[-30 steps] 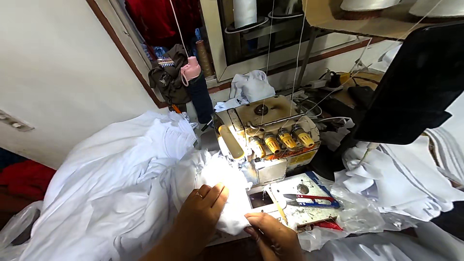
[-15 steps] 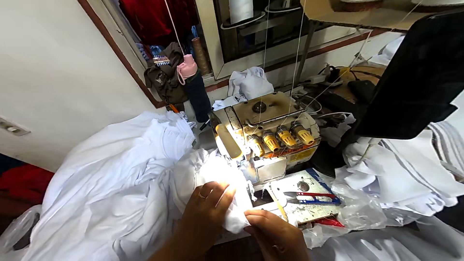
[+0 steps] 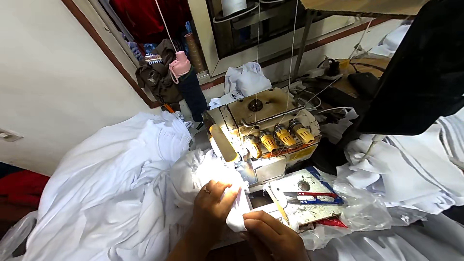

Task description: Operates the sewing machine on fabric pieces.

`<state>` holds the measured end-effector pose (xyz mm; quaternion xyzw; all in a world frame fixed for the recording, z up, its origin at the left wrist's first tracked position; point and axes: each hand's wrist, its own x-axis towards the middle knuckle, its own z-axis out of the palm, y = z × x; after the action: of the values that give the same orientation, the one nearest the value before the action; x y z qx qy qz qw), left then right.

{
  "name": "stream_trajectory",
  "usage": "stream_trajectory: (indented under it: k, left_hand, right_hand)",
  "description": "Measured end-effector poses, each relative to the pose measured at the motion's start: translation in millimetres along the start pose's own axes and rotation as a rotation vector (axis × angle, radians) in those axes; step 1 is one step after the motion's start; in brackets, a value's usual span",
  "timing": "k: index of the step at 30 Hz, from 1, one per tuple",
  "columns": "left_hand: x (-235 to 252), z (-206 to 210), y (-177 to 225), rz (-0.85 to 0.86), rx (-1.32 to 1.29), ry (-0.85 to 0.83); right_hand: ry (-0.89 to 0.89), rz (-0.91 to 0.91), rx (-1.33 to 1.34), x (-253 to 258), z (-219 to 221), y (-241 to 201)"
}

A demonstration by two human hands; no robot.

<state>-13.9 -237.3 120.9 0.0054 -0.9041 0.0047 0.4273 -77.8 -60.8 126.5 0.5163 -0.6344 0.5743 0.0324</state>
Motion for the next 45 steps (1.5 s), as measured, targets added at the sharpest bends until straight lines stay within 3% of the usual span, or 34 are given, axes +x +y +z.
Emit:
stream_trajectory:
  k: [4, 18, 33, 45]
  left_hand:
    - [1, -12, -2, 0.03, -0.001, -0.08]
    - [3, 4, 4, -0.014, 0.027, 0.045]
    - [0, 2, -7, 0.077, -0.016, 0.001]
    - [-21, -15, -11, 0.187, 0.067, -0.165]
  right_hand:
    - [-0.013, 0.0, 0.027, -2, 2, 1]
    - [0.019, 0.025, -0.011, -3, 3, -3]
    - [0.013, 0.021, 0.033, -6, 2, 4]
    - [-0.023, 0.044, -0.006, -22, 0, 15]
